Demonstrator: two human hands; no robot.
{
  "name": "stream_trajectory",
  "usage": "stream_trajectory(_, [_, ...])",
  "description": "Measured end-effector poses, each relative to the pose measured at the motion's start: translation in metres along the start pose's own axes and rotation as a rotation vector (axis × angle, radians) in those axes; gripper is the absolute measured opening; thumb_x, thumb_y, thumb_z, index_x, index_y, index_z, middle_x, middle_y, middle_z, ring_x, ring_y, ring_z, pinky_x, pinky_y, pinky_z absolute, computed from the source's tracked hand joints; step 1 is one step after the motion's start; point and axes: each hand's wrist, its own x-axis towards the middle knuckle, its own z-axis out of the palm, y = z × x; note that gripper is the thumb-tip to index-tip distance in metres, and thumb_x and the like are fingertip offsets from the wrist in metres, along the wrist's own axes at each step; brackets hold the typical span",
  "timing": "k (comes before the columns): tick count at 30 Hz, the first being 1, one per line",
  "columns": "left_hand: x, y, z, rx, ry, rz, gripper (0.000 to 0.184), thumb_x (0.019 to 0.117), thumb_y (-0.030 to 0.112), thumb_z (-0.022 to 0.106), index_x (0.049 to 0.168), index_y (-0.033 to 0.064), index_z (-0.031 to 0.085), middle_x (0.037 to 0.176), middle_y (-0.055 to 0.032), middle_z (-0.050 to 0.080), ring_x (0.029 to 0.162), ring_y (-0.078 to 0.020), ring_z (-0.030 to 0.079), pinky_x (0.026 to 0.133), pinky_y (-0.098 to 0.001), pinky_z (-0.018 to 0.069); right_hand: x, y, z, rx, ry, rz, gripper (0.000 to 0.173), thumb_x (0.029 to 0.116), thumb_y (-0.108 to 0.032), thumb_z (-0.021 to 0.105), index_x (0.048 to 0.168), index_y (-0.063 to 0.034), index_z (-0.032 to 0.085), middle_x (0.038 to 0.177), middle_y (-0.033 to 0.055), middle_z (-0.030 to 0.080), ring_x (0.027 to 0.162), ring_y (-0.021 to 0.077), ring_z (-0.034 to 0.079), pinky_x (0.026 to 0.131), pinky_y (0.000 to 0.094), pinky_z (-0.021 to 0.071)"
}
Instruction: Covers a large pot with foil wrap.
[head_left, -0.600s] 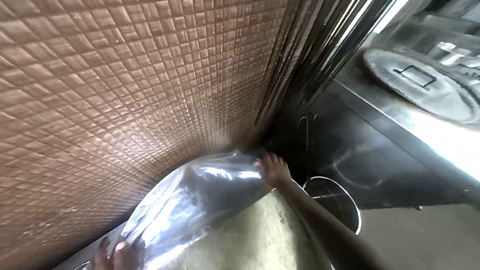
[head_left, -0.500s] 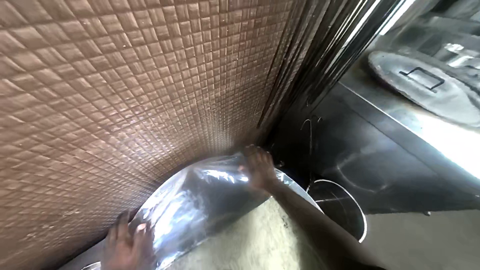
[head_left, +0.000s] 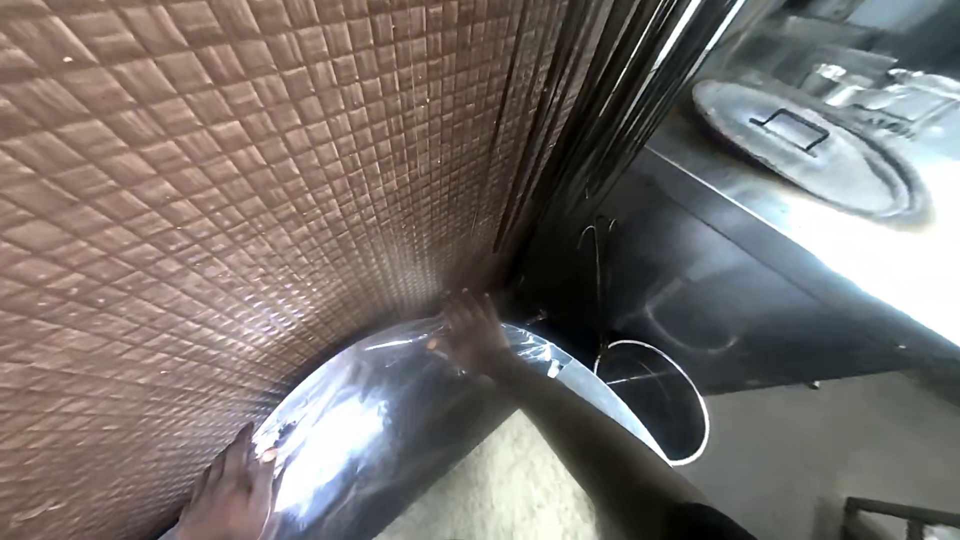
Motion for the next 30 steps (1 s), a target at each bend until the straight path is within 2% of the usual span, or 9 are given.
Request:
stream_trajectory(4, [0.002,0.011,-0.013,-0.012,-0.100,-0.101,0.071,0.1034,0.060,0.022,0.152,0.0145,0.048,0.138,-0.0241,0.060,0.121,-0.0477,0.061,0.094,-0.0708,0.0478,0.008,0.026,-0.009,0.102,-0.097,0.018,0.080,0.0977,-0.077,0.023,0.154,-0.0257,0.046,0.159,0.0043,0.045,0.152,0.0307,0.032,0.123,0.0648,0.0169])
stream_trajectory(7, [0.009,0.013,-0.019,-0.041,-0.200,-0.225,0.069,0.1047,0.060,0.019,0.146,0.0165,0.053,0.129,-0.0229,0.067,0.117,-0.0452,0.065,0.094,-0.0704,0.0478,0.009,0.059,-0.029,0.362,-0.294,0.187,0.075,0.1030,-0.070,0.015,0.151,-0.0238,0.050,0.144,0.0117,0.060,0.134,0.0342,0.055,0.110,0.0667,0.0384])
stream_trajectory(10, [0.023,0.021,-0.021,-0.026,-0.185,-0.270,0.076,0.1005,0.071,0.021,0.149,0.0199,0.050,0.137,-0.0204,0.062,0.124,-0.0445,0.060,0.098,-0.0708,0.0457,-0.011,0.089,-0.046,0.433,-0.266,0.336,0.076,0.1021,-0.071,0.017,0.152,-0.0226,0.049,0.142,0.0151,0.061,0.130,0.0381,0.058,0.104,0.0680,0.0435])
stream_trajectory(15, [0.056,0.140,-0.015,-0.076,0.089,0.439,0.067,0.1009,0.060,0.040,0.142,0.0116,0.061,0.148,-0.0159,0.056,0.136,-0.0377,0.053,0.112,-0.0589,0.0412,-0.082,0.080,-0.041,0.339,0.023,0.134,0.075,0.1014,-0.066,0.030,0.157,-0.0165,0.042,0.157,0.0094,0.047,0.142,0.0315,0.047,0.114,0.0573,0.0388])
stream_trajectory(18, [0.075,0.245,0.010,-0.074,-0.005,0.811,0.058,0.1066,0.055,0.034,0.149,0.0210,0.055,0.158,-0.0026,0.046,0.147,-0.0239,0.041,0.120,-0.0500,0.0341,-0.099,0.066,-0.029,0.315,-0.059,0.121,0.091,0.0978,-0.076,0.020,0.163,-0.0127,0.027,0.168,0.0094,0.030,0.155,0.0304,0.026,0.125,0.0560,0.0201])
stream_trajectory(20, [0.083,0.303,0.029,-0.079,-0.119,0.932,0.055,0.1070,0.053,0.034,0.152,0.0249,0.051,0.161,0.0024,0.042,0.152,-0.0200,0.032,0.125,-0.0486,0.0249,-0.096,0.063,-0.020,0.282,-0.082,0.168,0.094,0.0960,-0.078,0.013,0.164,-0.0141,0.026,0.168,0.0104,0.029,0.155,0.0334,0.025,0.124,0.0590,0.0173])
stream_trajectory(22, [0.089,0.338,0.038,-0.033,-0.312,0.936,0.054,0.1063,0.052,0.039,0.152,0.0258,0.049,0.157,0.0026,0.048,0.149,-0.0180,0.037,0.126,-0.0493,0.0204,-0.089,0.064,-0.018,0.259,-0.134,0.244,0.094,0.0954,-0.079,0.012,0.164,-0.0168,0.025,0.166,0.0131,0.032,0.151,0.0377,0.029,0.119,0.0635,0.0216])
stream_trajectory(25, [0.103,0.360,0.050,0.052,-0.530,0.868,0.043,0.1049,0.045,0.046,0.137,0.0203,0.060,0.137,-0.0052,0.062,0.131,-0.0258,0.055,0.113,-0.0519,0.0391,-0.076,0.069,-0.028,0.249,-0.237,0.311,0.093,0.0957,-0.079,0.015,0.159,-0.0135,0.036,0.157,0.0171,0.043,0.145,0.0387,0.039,0.113,0.0627,0.0316])
stream_trajectory(30, [0.099,0.369,0.057,0.087,-0.500,0.716,0.037,0.1038,0.043,0.048,0.127,0.0205,0.067,0.128,-0.0016,0.068,0.122,-0.0230,0.061,0.105,-0.0500,0.0439,-0.068,0.083,-0.043,0.339,-0.366,0.360,0.075,0.1029,-0.068,0.027,0.146,-0.0114,0.050,0.142,0.0150,0.058,0.128,0.0356,0.058,0.102,0.0591,0.0471])
